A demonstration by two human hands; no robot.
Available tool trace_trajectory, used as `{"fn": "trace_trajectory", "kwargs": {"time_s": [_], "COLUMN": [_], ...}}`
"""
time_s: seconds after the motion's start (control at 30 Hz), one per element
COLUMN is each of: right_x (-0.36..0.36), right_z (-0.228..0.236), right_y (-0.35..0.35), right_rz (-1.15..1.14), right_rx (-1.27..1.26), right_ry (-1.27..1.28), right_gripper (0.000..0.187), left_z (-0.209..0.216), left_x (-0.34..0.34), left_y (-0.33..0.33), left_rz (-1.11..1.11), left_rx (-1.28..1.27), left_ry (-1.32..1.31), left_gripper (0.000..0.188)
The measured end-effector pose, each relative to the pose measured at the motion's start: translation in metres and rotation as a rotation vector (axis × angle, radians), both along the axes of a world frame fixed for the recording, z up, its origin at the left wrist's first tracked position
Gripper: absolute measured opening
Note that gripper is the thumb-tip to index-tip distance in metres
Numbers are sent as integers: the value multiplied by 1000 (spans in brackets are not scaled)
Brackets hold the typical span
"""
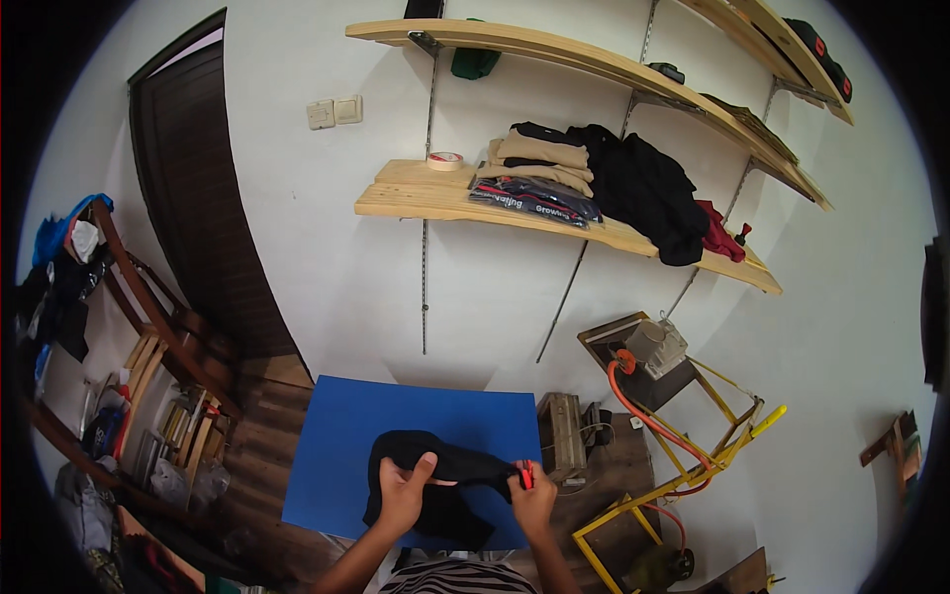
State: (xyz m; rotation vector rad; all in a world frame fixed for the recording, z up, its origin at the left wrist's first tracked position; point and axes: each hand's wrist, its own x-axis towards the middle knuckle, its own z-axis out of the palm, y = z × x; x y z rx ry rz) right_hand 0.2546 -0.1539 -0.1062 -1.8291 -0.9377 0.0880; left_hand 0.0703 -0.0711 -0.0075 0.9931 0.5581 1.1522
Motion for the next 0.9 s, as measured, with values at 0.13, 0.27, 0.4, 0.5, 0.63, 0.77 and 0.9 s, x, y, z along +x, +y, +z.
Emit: {"fn": "trace_trajectory", "kwargs": {"time_s": [0.13, 0.27, 0.4, 0.5, 0.63, 0.77, 0.9], "right_x": [11, 16, 28, 35, 34, 30, 25], "right_z": [-6, 4, 36, 62, 76, 73, 74], "right_y": [5, 10, 3, -9, -16, -14, -17], "right_rz": [18, 52, -38, -98, -30, -28, 83], "right_rx": [10, 150, 194, 174, 171, 188, 122], "right_ry": [-116, -104, -170, -120, -130, 14, 279], "right_gripper": [20, 16, 9, 8, 7, 6, 7], "left_z": [1, 6, 13, 10, -9, -19, -33], "left_x": [-15, -30, -60, -83, -84, -76, -75], "left_y": [7, 16, 40, 55, 50, 44, 47], "left_rz": [33, 64, 103, 59, 200, 367, 514], "left_rx": [-3, -4, -126, 283, 469, 432, 508], "left_ry": [-43, -68, 449, 1344, 1494, 1274, 1101], "left_gripper": [24, 26, 35, 48, 58, 54, 50]}}
